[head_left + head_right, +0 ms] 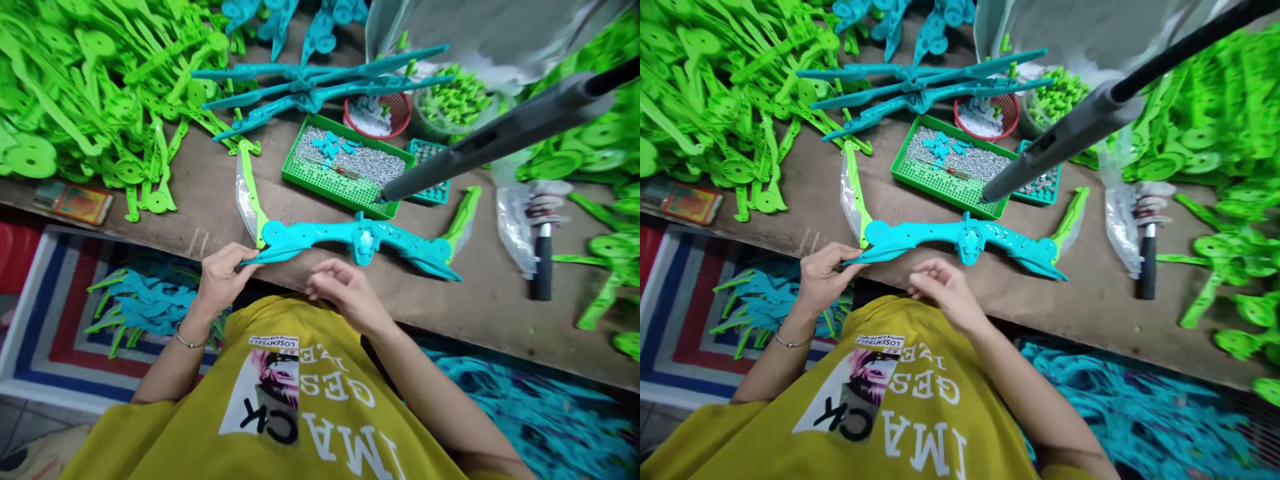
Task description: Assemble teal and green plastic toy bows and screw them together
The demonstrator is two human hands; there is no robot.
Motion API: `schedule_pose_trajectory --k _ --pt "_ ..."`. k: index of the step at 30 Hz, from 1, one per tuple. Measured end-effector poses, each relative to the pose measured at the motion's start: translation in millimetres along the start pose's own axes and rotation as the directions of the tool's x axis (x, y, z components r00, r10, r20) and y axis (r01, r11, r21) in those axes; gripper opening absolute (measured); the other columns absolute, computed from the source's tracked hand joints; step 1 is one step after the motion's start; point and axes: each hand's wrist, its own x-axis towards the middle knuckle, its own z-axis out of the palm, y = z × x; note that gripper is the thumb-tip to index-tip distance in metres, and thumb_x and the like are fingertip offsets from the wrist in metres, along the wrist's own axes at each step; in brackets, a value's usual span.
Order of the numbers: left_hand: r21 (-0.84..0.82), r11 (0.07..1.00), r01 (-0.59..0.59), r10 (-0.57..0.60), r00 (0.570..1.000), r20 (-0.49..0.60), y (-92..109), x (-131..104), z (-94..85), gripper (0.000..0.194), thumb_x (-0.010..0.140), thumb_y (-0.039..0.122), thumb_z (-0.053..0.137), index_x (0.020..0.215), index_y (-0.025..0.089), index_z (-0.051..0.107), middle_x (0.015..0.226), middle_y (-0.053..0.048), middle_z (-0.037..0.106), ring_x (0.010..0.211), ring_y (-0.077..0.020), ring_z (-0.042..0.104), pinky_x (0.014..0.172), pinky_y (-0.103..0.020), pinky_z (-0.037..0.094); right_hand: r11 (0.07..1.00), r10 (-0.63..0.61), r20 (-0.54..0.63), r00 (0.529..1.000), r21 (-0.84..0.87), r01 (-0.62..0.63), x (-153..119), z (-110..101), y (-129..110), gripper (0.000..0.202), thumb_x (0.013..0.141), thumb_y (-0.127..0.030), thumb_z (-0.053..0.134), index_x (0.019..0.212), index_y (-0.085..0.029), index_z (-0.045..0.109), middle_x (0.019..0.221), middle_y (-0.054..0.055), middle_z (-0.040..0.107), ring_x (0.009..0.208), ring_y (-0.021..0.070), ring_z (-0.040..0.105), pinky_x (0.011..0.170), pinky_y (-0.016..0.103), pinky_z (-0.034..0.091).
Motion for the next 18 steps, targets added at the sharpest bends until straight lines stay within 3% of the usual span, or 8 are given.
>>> schedule_pose_trajectory --k 2,5,8,11,13,15,18 --pt "0.003 1.000 -0.028 0.028 0.999 -0.017 9 0 -2.4 0.006 0.086 0.018 0.073 0.091 0.017 0.072 0.088 -0.005 0.077 0.080 -0.0145 0.073 0.072 -0.025 0.058 0.966 0.173 0.061 0.983 0.185 -0.181 2 17 14 0.039 0.065 -0.042 0.088 0.091 -0.020 0.068 0.087 0.002 0.074 0.076 0.0144 0.070 0.076 0.030 0.058" --pt "-0.010 0.999 -0.050 0.050 0.999 -0.022 19 -2 -2.6 0.006 0.085 0.016 0.073 0.091 0.018 0.072 0.088 -0.005 0.077 0.078 -0.0141 0.073 0.072 -0.025 0.059 0.912 0.117 0.049 0.992 0.389 -0.127 18 36 19 0.041 0.060 -0.041 0.091 0.089 -0.023 0.068 0.094 0.001 0.076 0.086 0.0163 0.071 0.088 0.035 0.059" --pt "-0.072 0.997 -0.024 0.024 1.000 0.005 20 -9 1.9 0.006 0.086 0.018 0.073 0.091 0.019 0.072 0.086 -0.004 0.075 0.077 -0.0134 0.071 0.071 -0.025 0.058 0.907 0.093 0.037 0.995 0.410 -0.100 29 43 15 0.036 0.060 -0.038 0.091 0.084 -0.022 0.069 0.087 0.000 0.076 0.081 0.0175 0.071 0.090 0.040 0.061" --pt "-0.267 0.955 0.130 -0.128 0.991 0.025 13 -13 11.9 0.023 0.080 0.028 0.080 0.099 0.020 0.070 0.100 -0.006 0.073 0.091 -0.0162 0.070 0.081 -0.029 0.058 0.907 0.116 -0.012 0.993 0.409 -0.101 29 41 11 0.035 0.059 -0.033 0.092 0.082 -0.020 0.069 0.086 -0.001 0.077 0.079 0.0162 0.072 0.089 0.038 0.062" --pt "-0.520 0.813 0.261 -0.293 0.956 0.021 10 -11 21.0 0.047 0.079 0.046 0.079 0.117 0.022 0.065 0.122 -0.011 0.066 0.112 -0.0219 0.066 0.093 -0.034 0.057 0.904 0.131 -0.027 0.991 0.414 -0.109 26 39 8 0.036 0.058 -0.031 0.093 0.083 -0.020 0.069 0.088 -0.001 0.077 0.080 0.0159 0.072 0.089 0.037 0.063" --pt "-0.752 0.579 0.316 -0.418 0.906 0.059 12 -5 30.3 0.068 0.080 0.064 0.071 0.132 0.024 0.054 0.139 -0.014 0.057 0.128 -0.0272 0.057 0.103 -0.040 0.052 0.900 0.172 -0.004 0.985 0.406 -0.156 23 37 5 0.038 0.058 -0.032 0.093 0.085 -0.020 0.068 0.090 -0.001 0.078 0.081 0.0166 0.073 0.087 0.038 0.064" --pt "-0.896 0.293 0.335 -0.461 0.870 0.175 24 9 41.1 0.078 0.077 0.077 0.063 0.134 0.024 0.053 0.146 -0.014 0.053 0.134 -0.0314 0.053 0.107 -0.043 0.050 0.894 0.223 0.051 0.973 0.387 -0.226 20 36 2 0.040 0.059 -0.031 0.093 0.088 -0.021 0.067 0.090 -0.001 0.078 0.080 0.0175 0.074 0.086 0.040 0.065"
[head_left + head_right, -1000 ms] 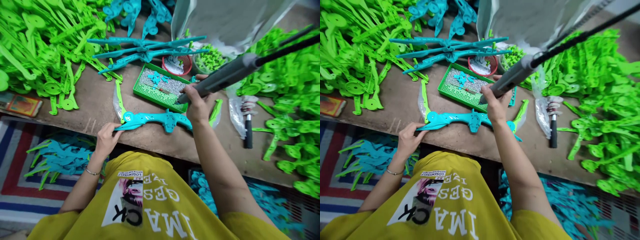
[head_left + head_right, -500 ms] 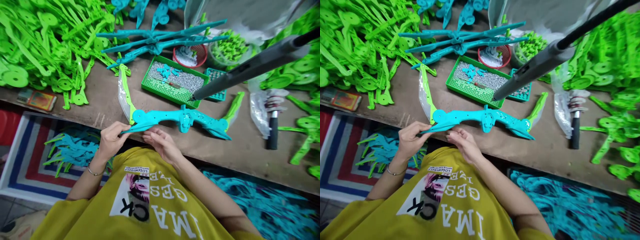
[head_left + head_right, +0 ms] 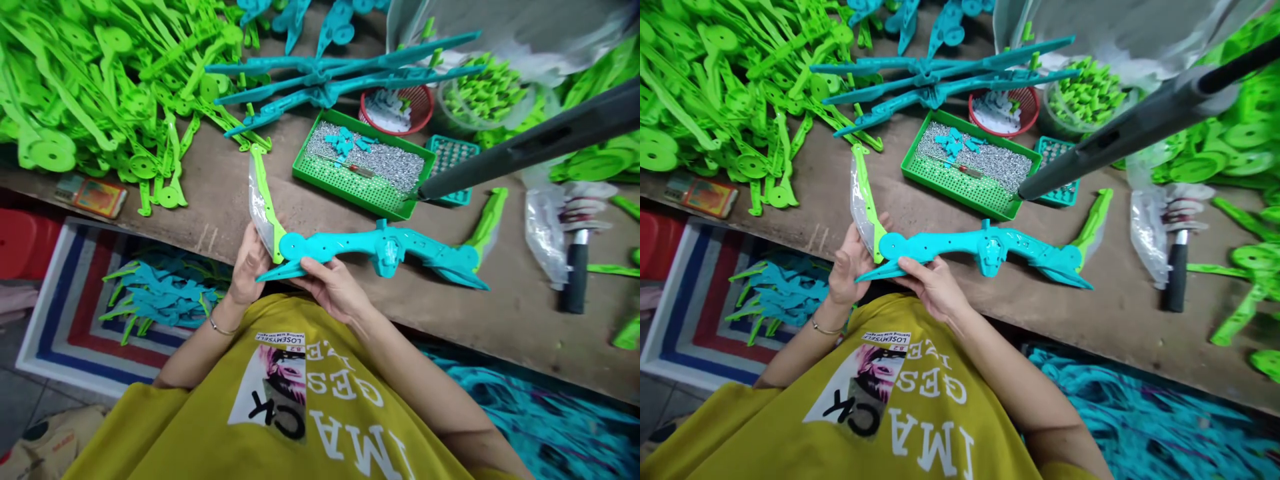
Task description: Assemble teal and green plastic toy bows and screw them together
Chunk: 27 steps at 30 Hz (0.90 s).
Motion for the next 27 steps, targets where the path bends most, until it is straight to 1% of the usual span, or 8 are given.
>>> schedule_pose_trajectory --k 3,6,13,19,23,25,26,27 --pt "-0.103 0.994 0.039 -0.044 0.998 -0.039 2 3 16.9 0.079 0.074 0.081 0.062 0.126 0.022 0.059 0.141 -0.014 0.058 0.131 -0.0330 0.056 0.105 -0.044 0.052 0.999 -0.033 0.004 0.999 0.015 0.033 -2 2 1 0.040 0.059 -0.030 0.093 0.088 -0.021 0.066 0.089 -0.001 0.077 0.080 0.0180 0.073 0.087 0.043 0.064" --pt "-0.110 0.993 0.043 -0.062 0.983 -0.172 1 3 23.9 0.080 0.073 0.086 0.057 0.118 0.020 0.063 0.124 -0.014 0.069 0.122 -0.0316 0.064 0.099 -0.042 0.055 0.996 -0.079 -0.022 0.997 0.043 0.080 -4 3 5 0.042 0.059 -0.029 0.093 0.089 -0.023 0.065 0.090 -0.002 0.076 0.080 0.0179 0.073 0.086 0.044 0.065" --pt "-0.051 0.999 -0.013 -0.012 0.890 -0.455 1 10 25.5 0.067 0.083 0.081 0.049 0.098 0.018 0.067 0.083 -0.006 0.074 0.092 -0.0254 0.074 0.089 -0.041 0.059 0.991 -0.105 -0.063 0.992 0.071 0.110 -2 9 13 0.041 0.059 -0.031 0.092 0.088 -0.023 0.064 0.092 -0.003 0.074 0.082 0.0155 0.070 0.084 0.039 0.064" --pt "0.011 1.000 0.006 -0.001 0.905 -0.426 5 19 11.6 0.057 0.079 0.072 0.066 0.093 0.017 0.067 0.082 -0.005 0.074 0.086 -0.0221 0.074 0.083 -0.034 0.060 0.993 -0.105 -0.028 0.994 0.056 0.107 9 16 21 0.045 0.061 -0.036 0.089 0.094 -0.024 0.062 0.100 0.001 0.074 0.090 0.0190 0.070 0.089 0.042 0.061" --pt "0.107 0.994 0.033 0.016 0.903 -0.428 7 33 -2.6 0.054 0.076 0.064 0.075 0.103 0.019 0.065 0.089 -0.004 0.077 0.080 -0.0190 0.074 0.077 -0.032 0.061 0.993 -0.083 0.071 0.994 -0.075 0.088 2 -3 16 0.048 0.064 -0.041 0.086 0.103 -0.023 0.064 0.097 0.002 0.075 0.089 0.0186 0.071 0.092 0.042 0.059" --pt "0.187 0.981 0.041 0.046 0.899 -0.436 6 41 -12.3 0.047 0.071 0.048 0.085 0.104 0.021 0.064 0.090 -0.002 0.077 0.079 -0.0185 0.074 0.076 -0.033 0.061 0.945 -0.230 0.039 0.972 -0.232 0.233 -15 -26 4 0.043 0.072 -0.041 0.082 0.108 -0.025 0.065 0.099 0.004 0.076 0.091 0.0189 0.071 0.094 0.043 0.058" --pt "0.234 0.971 0.049 0.060 0.897 -0.438 6 44 -18.3 0.044 0.070 0.042 0.086 0.102 0.020 0.065 0.090 -0.001 0.077 0.080 -0.0186 0.073 0.076 -0.033 0.061 0.875 -0.367 -0.001 0.930 -0.339 0.345 -26 -41 -5 0.038 0.076 -0.039 0.078 0.109 -0.027 0.066 0.102 0.004 0.076 0.095 0.0191 0.071 0.096 0.043 0.057" --pt "0.284 0.957 0.061 0.072 0.898 -0.435 6 48 -24.8 0.040 0.070 0.039 0.086 0.099 0.020 0.065 0.090 -0.001 0.077 0.081 -0.0189 0.073 0.077 -0.035 0.061 0.744 -0.557 -0.062 0.828 -0.480 0.465 -38 -58 -15 0.026 0.082 -0.037 0.073 0.106 -0.027 0.069 0.103 0.004 0.076 0.097 0.0188 0.070 0.099 0.042 0.055"
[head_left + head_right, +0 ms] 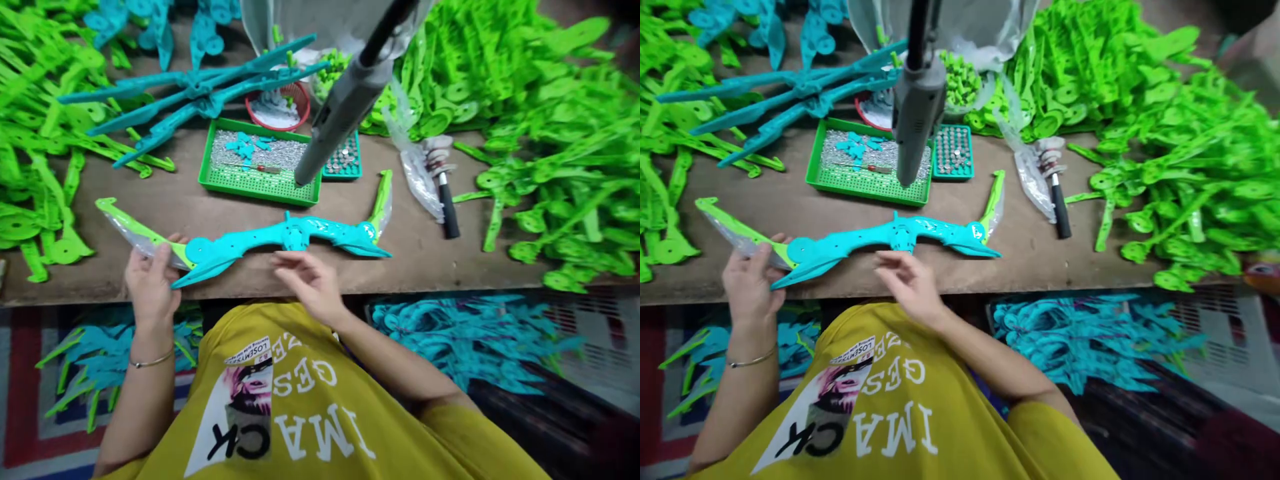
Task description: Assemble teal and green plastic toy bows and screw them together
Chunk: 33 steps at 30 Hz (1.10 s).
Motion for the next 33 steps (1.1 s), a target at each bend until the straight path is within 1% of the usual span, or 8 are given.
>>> schedule_pose_trajectory --k 4,8,10,11,13,16,20,33 --pt "0.176 0.957 -0.233 0.255 0.959 -0.119 0 13 -9.1 0.042 0.060 0.027 0.091 0.095 0.021 0.068 0.094 0.003 0.074 0.090 -0.0163 0.070 0.092 -0.036 0.057 0.765 -0.555 -0.395 0.732 -0.588 0.262 -7 -99 -8 0.012 0.082 -0.030 0.069 0.092 -0.025 0.069 0.101 0.006 0.073 0.102 0.0222 0.068 0.103 0.046 0.049" --pt "0.240 0.802 -0.547 0.592 0.780 -0.202 11 -25 23.2 0.037 0.067 0.022 0.085 0.100 0.020 0.067 0.101 0.001 0.071 0.093 -0.0139 0.066 0.091 -0.031 0.054 0.751 -0.400 -0.428 0.810 -0.660 0.021 -7 -159 11 0.036 0.069 -0.038 0.078 0.099 -0.021 0.067 0.103 0.007 0.072 0.095 0.0246 0.068 0.091 0.047 0.053" --pt "0.173 0.929 -0.326 0.302 0.941 0.151 11 -64 54.8 0.024 0.081 0.029 0.077 0.100 0.019 0.066 0.095 -0.001 0.072 0.081 -0.0128 0.066 0.081 -0.030 0.056 0.851 -0.263 -0.463 0.846 -0.525 -0.023 -7 -163 23 0.043 0.064 -0.040 0.082 0.099 -0.020 0.067 0.097 0.006 0.072 0.081 0.0206 0.067 0.083 0.043 0.055" --pt "0.157 0.984 -0.088 0.014 0.908 0.419 8 -83 72.0 0.025 0.083 0.032 0.075 0.102 0.018 0.066 0.095 -0.003 0.073 0.082 -0.0141 0.068 0.080 -0.030 0.057 0.898 -0.221 -0.485 0.846 -0.440 -0.018 -8 -160 27 0.044 0.062 -0.042 0.084 0.097 -0.020 0.066 0.092 0.004 0.072 0.076 0.0188 0.066 0.080 0.041 0.056" --pt "0.221 0.901 0.374 -0.419 0.611 0.672 -5 -117 105.4 0.040 0.083 0.036 0.076 0.115 0.017 0.062 0.106 -0.010 0.074 0.094 -0.0204 0.071 0.089 -0.039 0.058 0.949 -0.202 -0.519 0.831 -0.312 0.036 -13 -147 33 0.041 0.060 -0.042 0.086 0.089 -0.021 0.066 0.084 0.002 0.070 0.073 0.0175 0.065 0.076 0.037 0.056" --pt "0.159 0.712 0.684 -0.594 0.465 0.657 -28 -145 143.2 0.044 0.078 0.035 0.082 0.113 0.019 0.061 0.111 -0.009 0.073 0.104 -0.0204 0.070 0.105 -0.046 0.051 0.941 -0.267 -0.468 0.843 -0.314 0.124 -28 -125 33 0.031 0.061 -0.036 0.088 0.081 -0.022 0.068 0.083 0.001 0.068 0.080 0.0176 0.065 0.078 0.035 0.055" --pt "-0.019 0.695 0.719 -0.559 0.556 0.616 -41 -150 160.6 0.039 0.069 0.043 0.087 0.090 0.018 0.065 0.099 -0.005 0.075 0.100 -0.0226 0.071 0.102 -0.049 0.053 0.966 -0.197 -0.328 0.924 -0.228 0.125 -45 -114 25 0.024 0.065 -0.033 0.087 0.079 -0.023 0.069 0.083 0.002 0.067 0.080 0.0173 0.065 0.077 0.034 0.055" --pt "0.047 0.726 0.686 -0.605 0.605 0.518 -37 -154 143.6 0.044 0.061 0.044 0.091 0.087 0.016 0.070 0.093 -0.005 0.076 0.086 -0.0218 0.073 0.084 -0.045 0.061 0.955 0.102 -0.471 0.876 0.293 0.046 57 -119 -22 0.048 0.066 -0.057 0.083 0.089 -0.023 0.057 0.069 -0.009 0.052 0.050 0.0053 0.052 0.050 0.022 0.051"
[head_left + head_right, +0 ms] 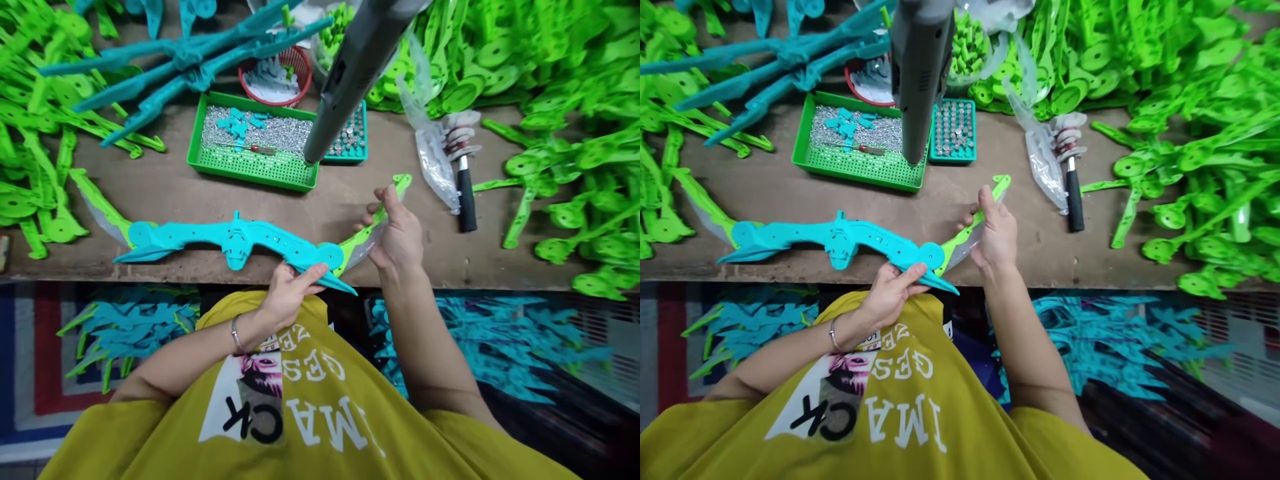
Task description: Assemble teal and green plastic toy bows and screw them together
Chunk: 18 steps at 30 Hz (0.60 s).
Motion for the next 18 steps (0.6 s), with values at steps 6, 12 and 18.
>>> schedule_pose_trajectory --k 6,12,18 --pt "-0.117 0.993 -0.022 0.017 0.999 -0.043 5 0 3.6 0.052 0.058 0.048 0.092 0.090 0.017 0.064 0.093 -0.002 0.074 0.079 -0.0182 0.072 0.074 -0.041 0.064 0.964 -0.054 -0.077 0.996 0.254 0.072 -21 1 12 0.054 0.059 -0.050 0.090 0.087 -0.021 0.055 0.060 -0.013 0.038 0.047 0.0005 0.042 0.046 0.012 0.043" --pt "-0.124 0.992 0.024 -0.027 0.999 -0.018 -7 5 7.6 0.053 0.060 0.049 0.091 0.093 0.018 0.064 0.094 -0.003 0.073 0.078 -0.0159 0.071 0.071 -0.033 0.063 0.985 -0.093 -0.184 0.978 0.128 0.117 -22 -12 26 0.054 0.056 -0.051 0.090 0.083 -0.022 0.053 0.058 -0.013 0.043 0.048 0.0032 0.046 0.047 0.016 0.047" --pt "0.063 0.986 0.156 -0.166 0.965 0.203 -5 5 -8.5 0.048 0.070 0.048 0.086 0.100 0.016 0.066 0.098 -0.009 0.074 0.079 -0.0200 0.076 0.077 -0.034 0.062 0.990 -0.134 -0.217 0.967 -0.065 0.123 17 -40 30 0.048 0.050 -0.039 0.089 0.079 -0.023 0.054 0.064 -0.009 0.055 0.055 0.0091 0.057 0.061 0.027 0.058"
